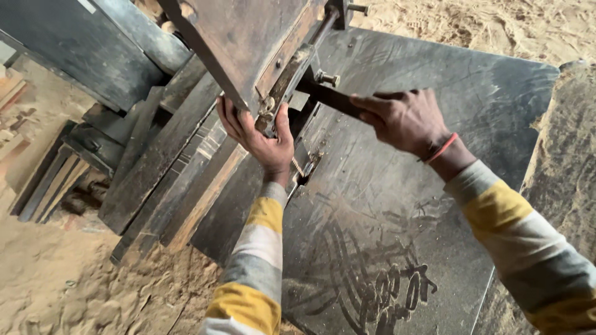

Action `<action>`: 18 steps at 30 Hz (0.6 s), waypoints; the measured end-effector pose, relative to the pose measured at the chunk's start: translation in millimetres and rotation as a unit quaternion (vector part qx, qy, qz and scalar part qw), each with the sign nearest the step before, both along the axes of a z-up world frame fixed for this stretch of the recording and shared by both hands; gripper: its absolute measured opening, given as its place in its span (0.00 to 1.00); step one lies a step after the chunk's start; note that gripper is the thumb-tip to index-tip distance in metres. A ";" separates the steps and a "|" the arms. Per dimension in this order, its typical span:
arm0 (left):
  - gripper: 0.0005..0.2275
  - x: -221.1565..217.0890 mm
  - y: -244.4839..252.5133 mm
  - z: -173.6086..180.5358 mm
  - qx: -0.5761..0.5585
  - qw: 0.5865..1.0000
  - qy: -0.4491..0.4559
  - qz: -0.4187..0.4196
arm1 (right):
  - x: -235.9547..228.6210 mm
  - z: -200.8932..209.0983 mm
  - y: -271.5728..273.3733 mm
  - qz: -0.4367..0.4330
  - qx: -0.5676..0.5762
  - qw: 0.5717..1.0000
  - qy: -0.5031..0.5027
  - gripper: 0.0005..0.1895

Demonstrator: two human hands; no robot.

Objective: The person repeatedly adjusts a metal clamp on a bandsaw using a small metal bar, then uses the bar to scrape sawdust from the machine's surface. The person continues to adjust the clamp and scrape the surface multiple times.

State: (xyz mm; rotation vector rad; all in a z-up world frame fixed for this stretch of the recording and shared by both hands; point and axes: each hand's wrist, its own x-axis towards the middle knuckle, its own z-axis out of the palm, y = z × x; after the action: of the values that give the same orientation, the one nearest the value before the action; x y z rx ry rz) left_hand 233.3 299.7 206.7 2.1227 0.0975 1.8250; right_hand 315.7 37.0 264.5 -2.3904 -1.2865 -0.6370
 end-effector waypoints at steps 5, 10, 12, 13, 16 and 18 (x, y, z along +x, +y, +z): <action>0.31 -2.1 -1.5 1.0 -0.007 1.000 0.003 -0.003 | -2.9 -8.7 1.3 -0.007 0.041 0.999 0.025 0.14; 0.30 -3.6 -4.3 2.8 -0.023 1.000 0.019 -0.003 | -14.1 -6.8 -9.6 0.005 0.127 0.991 0.046 0.14; 0.31 -1.7 -3.7 3.3 -0.020 1.000 0.019 0.006 | -21.8 -2.4 -17.6 -0.043 0.137 0.981 0.128 0.14; 0.31 -0.5 -2.9 3.3 -0.019 1.000 0.019 0.009 | -24.4 0.4 -20.0 -0.067 0.140 0.973 0.169 0.14; 0.31 0.5 -2.1 1.5 -0.014 1.000 0.016 0.016 | -27.2 12.2 -25.2 0.039 0.263 0.944 0.195 0.13; 0.30 -0.2 -2.2 1.2 -0.012 1.000 0.014 0.012 | -28.6 20.7 -24.7 0.000 0.283 0.928 0.244 0.15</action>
State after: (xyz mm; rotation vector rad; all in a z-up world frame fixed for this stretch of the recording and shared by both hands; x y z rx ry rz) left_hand 233.2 297.6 207.9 2.1406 0.1512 1.7982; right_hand 287.0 12.3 285.2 -1.8956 -0.7571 -0.3162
